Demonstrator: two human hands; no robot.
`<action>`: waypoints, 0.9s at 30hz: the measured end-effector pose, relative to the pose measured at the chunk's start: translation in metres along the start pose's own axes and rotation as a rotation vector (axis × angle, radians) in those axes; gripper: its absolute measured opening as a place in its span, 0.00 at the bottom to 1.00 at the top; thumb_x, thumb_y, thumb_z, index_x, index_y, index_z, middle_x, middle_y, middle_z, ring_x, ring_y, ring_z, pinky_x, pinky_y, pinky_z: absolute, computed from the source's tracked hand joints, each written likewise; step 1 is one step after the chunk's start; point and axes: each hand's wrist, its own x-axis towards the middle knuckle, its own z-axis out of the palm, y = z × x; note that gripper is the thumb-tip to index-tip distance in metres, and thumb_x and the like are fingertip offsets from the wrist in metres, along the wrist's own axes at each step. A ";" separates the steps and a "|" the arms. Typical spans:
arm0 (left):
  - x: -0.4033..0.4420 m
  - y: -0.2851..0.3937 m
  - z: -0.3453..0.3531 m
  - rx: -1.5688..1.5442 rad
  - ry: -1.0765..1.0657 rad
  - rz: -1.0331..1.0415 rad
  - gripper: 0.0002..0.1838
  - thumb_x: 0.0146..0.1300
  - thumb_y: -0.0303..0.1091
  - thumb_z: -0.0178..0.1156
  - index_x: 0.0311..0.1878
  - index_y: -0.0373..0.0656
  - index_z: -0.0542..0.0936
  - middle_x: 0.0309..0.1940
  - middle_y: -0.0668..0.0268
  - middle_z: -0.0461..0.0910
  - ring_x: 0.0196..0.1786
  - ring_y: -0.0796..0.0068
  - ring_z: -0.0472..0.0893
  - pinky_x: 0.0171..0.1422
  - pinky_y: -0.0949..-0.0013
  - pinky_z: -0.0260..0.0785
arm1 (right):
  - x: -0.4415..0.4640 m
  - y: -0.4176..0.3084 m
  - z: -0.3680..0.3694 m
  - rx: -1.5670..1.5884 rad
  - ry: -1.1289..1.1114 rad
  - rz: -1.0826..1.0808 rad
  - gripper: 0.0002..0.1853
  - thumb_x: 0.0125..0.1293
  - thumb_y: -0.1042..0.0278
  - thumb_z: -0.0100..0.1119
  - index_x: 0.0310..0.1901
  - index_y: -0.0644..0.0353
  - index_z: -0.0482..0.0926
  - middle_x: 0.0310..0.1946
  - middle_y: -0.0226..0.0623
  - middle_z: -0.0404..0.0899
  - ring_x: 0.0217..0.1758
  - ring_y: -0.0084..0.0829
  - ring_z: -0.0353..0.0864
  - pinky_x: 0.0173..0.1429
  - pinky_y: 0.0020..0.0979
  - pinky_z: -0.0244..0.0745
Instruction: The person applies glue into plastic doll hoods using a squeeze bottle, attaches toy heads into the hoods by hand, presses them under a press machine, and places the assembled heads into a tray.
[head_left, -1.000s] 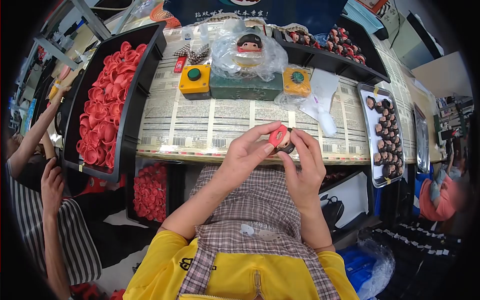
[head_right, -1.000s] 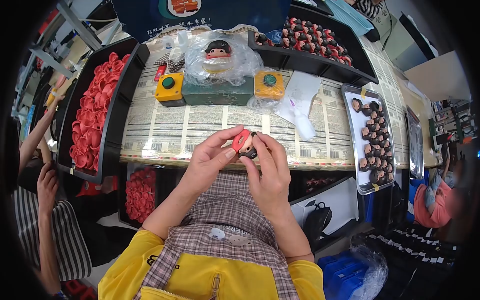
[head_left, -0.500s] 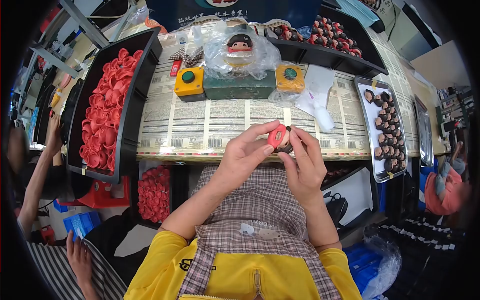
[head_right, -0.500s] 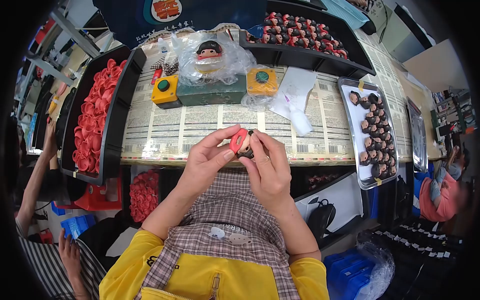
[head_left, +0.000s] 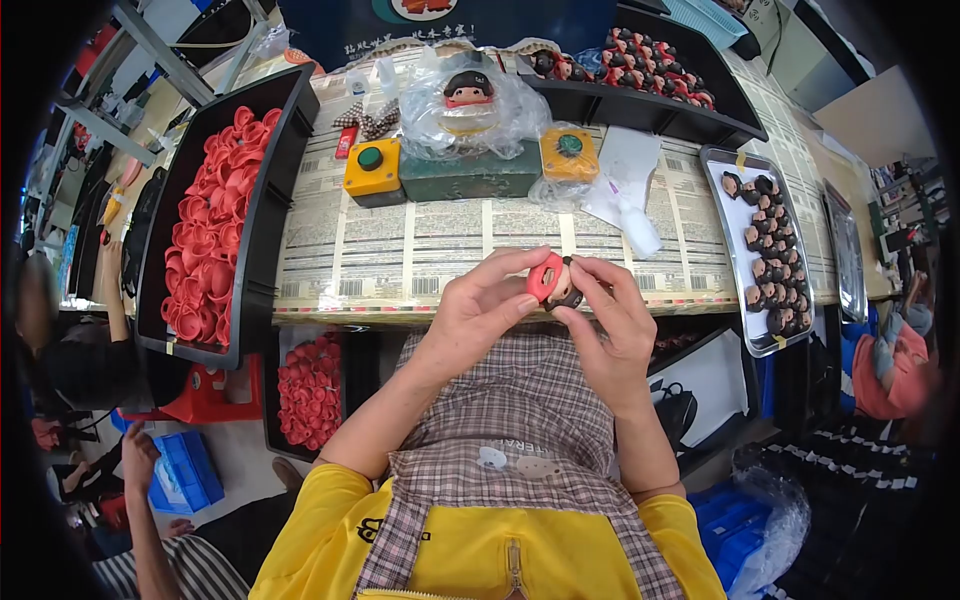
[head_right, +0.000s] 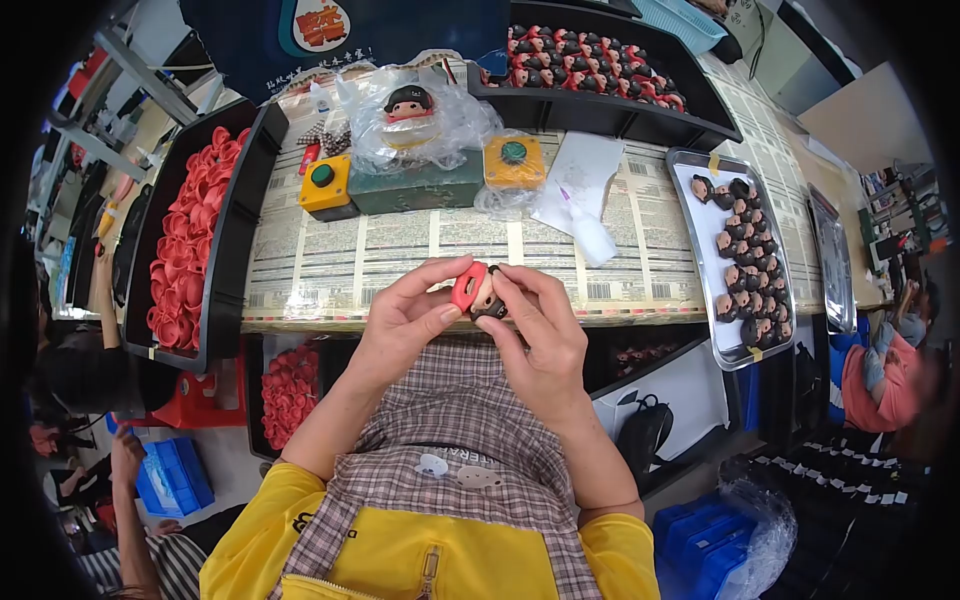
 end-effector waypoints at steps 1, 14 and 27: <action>0.000 0.000 0.001 -0.004 0.007 -0.010 0.24 0.65 0.21 0.56 0.64 0.34 0.69 0.61 0.58 0.68 0.63 0.64 0.73 0.69 0.63 0.65 | -0.001 0.000 0.002 -0.003 0.022 0.012 0.23 0.52 0.83 0.67 0.53 0.69 0.78 0.51 0.47 0.74 0.48 0.38 0.81 0.48 0.31 0.81; 0.009 -0.002 0.017 -0.211 0.102 -0.089 0.23 0.65 0.25 0.59 0.62 0.39 0.65 0.55 0.62 0.71 0.57 0.73 0.74 0.62 0.67 0.71 | 0.000 0.007 0.017 -0.172 0.097 -0.119 0.31 0.52 0.81 0.66 0.60 0.73 0.69 0.54 0.54 0.72 0.54 0.49 0.75 0.56 0.40 0.75; 0.029 0.013 -0.006 -0.322 -0.044 -0.350 0.17 0.68 0.36 0.58 0.56 0.43 0.68 0.43 0.63 0.77 0.47 0.76 0.79 0.52 0.70 0.75 | 0.030 0.007 0.016 -0.167 0.010 -0.318 0.28 0.46 0.78 0.67 0.53 0.71 0.72 0.47 0.53 0.74 0.46 0.50 0.76 0.47 0.41 0.76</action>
